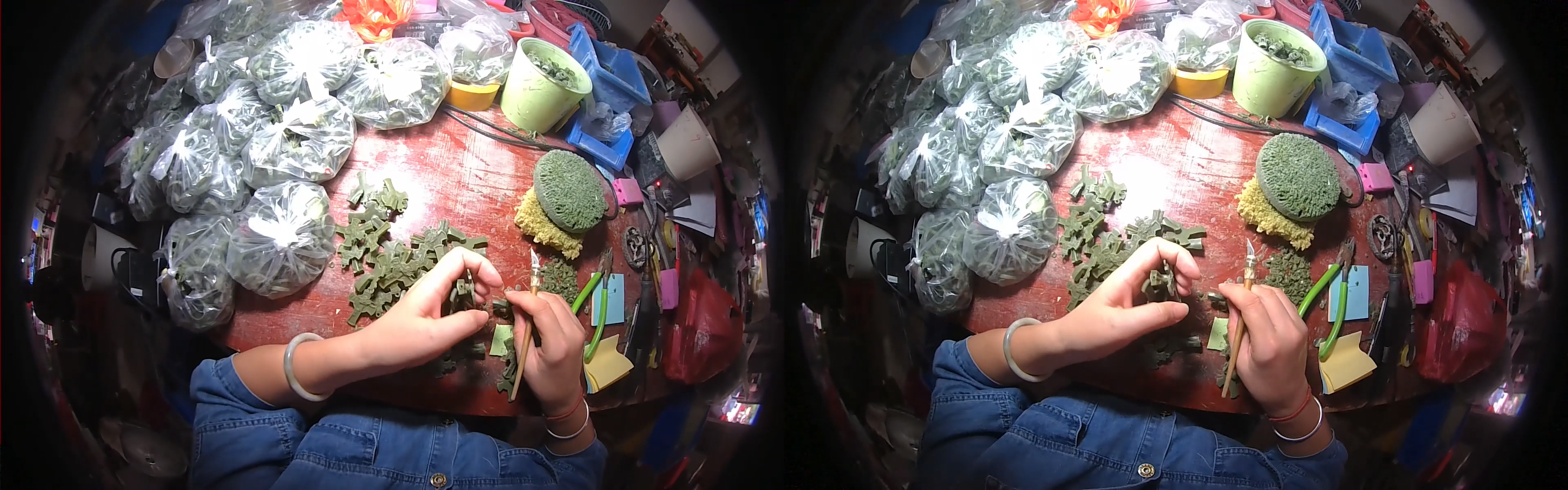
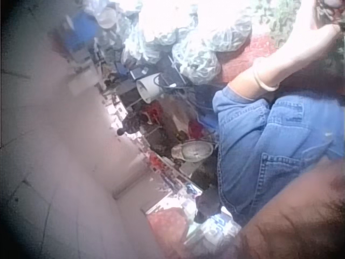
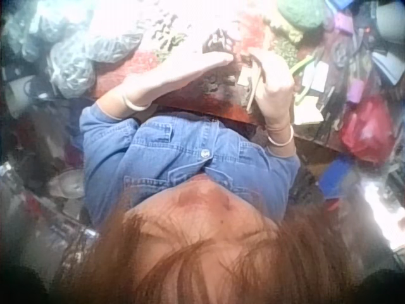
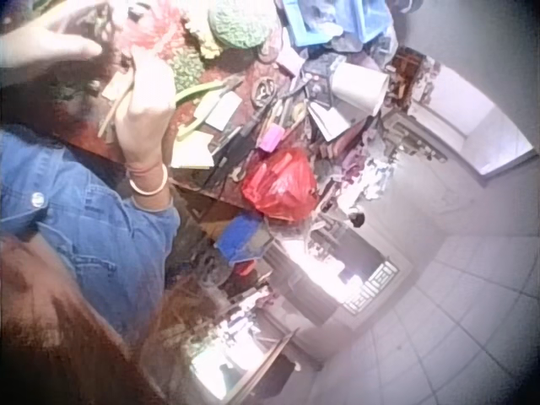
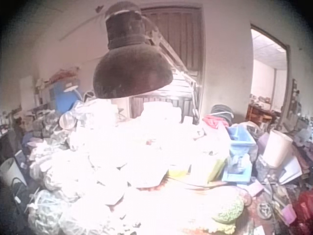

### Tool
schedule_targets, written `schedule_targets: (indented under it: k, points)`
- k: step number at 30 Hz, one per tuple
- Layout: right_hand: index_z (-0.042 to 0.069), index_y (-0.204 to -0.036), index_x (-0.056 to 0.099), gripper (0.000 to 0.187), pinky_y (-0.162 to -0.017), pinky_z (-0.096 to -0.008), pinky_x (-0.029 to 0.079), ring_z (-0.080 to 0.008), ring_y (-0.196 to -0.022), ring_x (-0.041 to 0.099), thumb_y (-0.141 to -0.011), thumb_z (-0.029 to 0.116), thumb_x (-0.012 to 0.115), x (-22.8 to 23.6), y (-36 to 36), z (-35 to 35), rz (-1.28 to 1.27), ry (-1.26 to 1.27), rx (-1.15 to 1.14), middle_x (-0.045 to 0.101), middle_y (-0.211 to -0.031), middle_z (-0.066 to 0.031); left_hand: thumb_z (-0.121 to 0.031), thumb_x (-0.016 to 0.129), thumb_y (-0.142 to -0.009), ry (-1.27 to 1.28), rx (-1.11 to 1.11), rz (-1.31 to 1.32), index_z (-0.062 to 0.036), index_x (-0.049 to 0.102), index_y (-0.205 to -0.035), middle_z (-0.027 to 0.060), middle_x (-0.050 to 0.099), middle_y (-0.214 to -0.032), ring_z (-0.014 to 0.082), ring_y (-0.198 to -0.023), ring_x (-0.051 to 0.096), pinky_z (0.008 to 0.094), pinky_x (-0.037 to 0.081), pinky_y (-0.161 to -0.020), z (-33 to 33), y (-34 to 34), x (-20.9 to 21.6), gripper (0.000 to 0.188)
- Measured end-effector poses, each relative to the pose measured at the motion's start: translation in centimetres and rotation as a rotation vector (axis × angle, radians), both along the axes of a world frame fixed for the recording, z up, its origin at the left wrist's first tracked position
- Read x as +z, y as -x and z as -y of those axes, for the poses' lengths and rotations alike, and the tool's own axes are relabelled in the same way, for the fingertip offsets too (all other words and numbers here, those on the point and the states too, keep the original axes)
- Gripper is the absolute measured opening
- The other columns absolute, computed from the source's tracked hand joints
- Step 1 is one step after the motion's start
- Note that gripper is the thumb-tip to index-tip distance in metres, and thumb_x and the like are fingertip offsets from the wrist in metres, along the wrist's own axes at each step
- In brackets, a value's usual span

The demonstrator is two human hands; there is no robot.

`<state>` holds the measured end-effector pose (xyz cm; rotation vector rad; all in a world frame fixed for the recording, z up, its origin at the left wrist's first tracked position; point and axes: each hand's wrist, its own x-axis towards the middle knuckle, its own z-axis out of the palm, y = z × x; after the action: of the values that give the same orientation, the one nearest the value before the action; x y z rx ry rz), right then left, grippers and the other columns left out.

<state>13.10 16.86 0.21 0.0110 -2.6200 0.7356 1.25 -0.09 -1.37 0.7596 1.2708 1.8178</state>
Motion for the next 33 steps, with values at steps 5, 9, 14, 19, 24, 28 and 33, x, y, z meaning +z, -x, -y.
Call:
schedule_targets:
  k: [5, 9, 14, 19, 24, 28, 33]
  points:
    - [0.000, -0.102, 0.065, 0.029, -0.073, -0.0401, 0.051, -0.0336, -0.081, 0.062, -0.075, -0.010, 0.066, 0.4, 0.1, 0.0, -0.064, 0.025, -0.001, 0.065, -0.089, -0.0155, 0.008, 0.061, -0.084, -0.024, 0.060, -0.166, -0.0040, 0.042, -0.128, 0.0024, 0.043, -0.108, 0.0110, -0.102, 0.044, 0.0267, 0.035, -0.097, -0.5, -0.3, -0.5, 0.049]
    - [0.001, -0.101, 0.066, 0.029, -0.072, -0.0389, 0.050, -0.0319, -0.080, 0.062, -0.074, -0.010, 0.067, 0.9, 0.0, 0.0, -0.121, -0.015, -0.010, 0.066, -0.090, -0.0141, 0.009, 0.061, -0.083, -0.019, 0.074, -0.169, -0.0037, 0.038, -0.132, 0.0029, 0.043, -0.106, 0.0111, -0.099, 0.044, 0.0274, 0.036, -0.096, -0.6, -0.3, -0.7, 0.056]
    - [0.000, -0.101, 0.066, 0.028, -0.069, -0.0362, 0.050, -0.0312, -0.078, 0.063, -0.075, -0.010, 0.069, 0.6, -0.3, -0.1, -0.142, 0.076, -0.041, 0.067, -0.089, -0.0146, 0.008, 0.060, -0.083, -0.014, 0.083, -0.205, -0.0037, 0.038, -0.132, 0.0031, 0.043, -0.105, 0.0112, -0.098, 0.044, 0.0275, 0.036, -0.095, -0.7, -0.4, -0.7, 0.055]
    - [-0.001, -0.101, 0.065, 0.019, -0.069, -0.0296, 0.052, -0.0235, -0.077, 0.066, -0.084, -0.009, 0.066, 0.5, -0.8, -0.1, -0.122, 0.304, -0.080, 0.068, -0.090, -0.0139, 0.007, 0.062, -0.083, 0.001, 0.092, -0.252, -0.0038, 0.043, -0.129, 0.0019, 0.044, -0.103, 0.0100, -0.097, 0.045, 0.0259, 0.036, -0.094, -0.7, -0.6, -0.3, 0.051]
    - [-0.003, -0.107, 0.062, 0.014, -0.068, -0.0231, 0.053, -0.0132, -0.077, 0.066, -0.093, -0.004, 0.059, 1.0, -1.0, -0.3, 0.044, 0.910, -0.107, 0.067, -0.097, -0.0108, -0.002, 0.073, -0.083, 0.163, 0.003, -0.110, -0.0052, 0.055, -0.116, -0.0032, 0.047, -0.093, 0.0060, -0.090, 0.046, 0.0235, 0.039, -0.089, -0.3, -0.1, 0.9, 0.038]
    - [-0.004, -0.114, 0.061, 0.019, -0.064, -0.0221, 0.052, -0.0126, -0.075, 0.066, -0.096, -0.003, 0.056, 0.9, -1.1, -0.2, 0.138, 1.027, 0.004, 0.067, -0.099, -0.0116, -0.005, 0.075, -0.083, 0.164, -0.006, -0.171, -0.0045, 0.056, -0.113, -0.0019, 0.053, -0.096, 0.0061, -0.088, 0.050, 0.0244, 0.043, -0.085, -0.4, -0.1, 0.4, 0.036]
    - [-0.004, -0.117, 0.060, 0.021, -0.066, -0.0233, 0.053, -0.0133, -0.078, 0.067, -0.099, 0.002, 0.053, 1.4, -1.3, 0.0, 0.168, 0.954, 0.036, 0.068, -0.102, -0.0132, -0.005, 0.071, -0.087, 0.136, -0.012, -0.235, -0.0021, 0.060, -0.113, 0.0014, 0.060, -0.103, 0.0071, -0.092, 0.054, 0.0244, 0.046, -0.084, -0.4, 0.0, 0.6, 0.028]
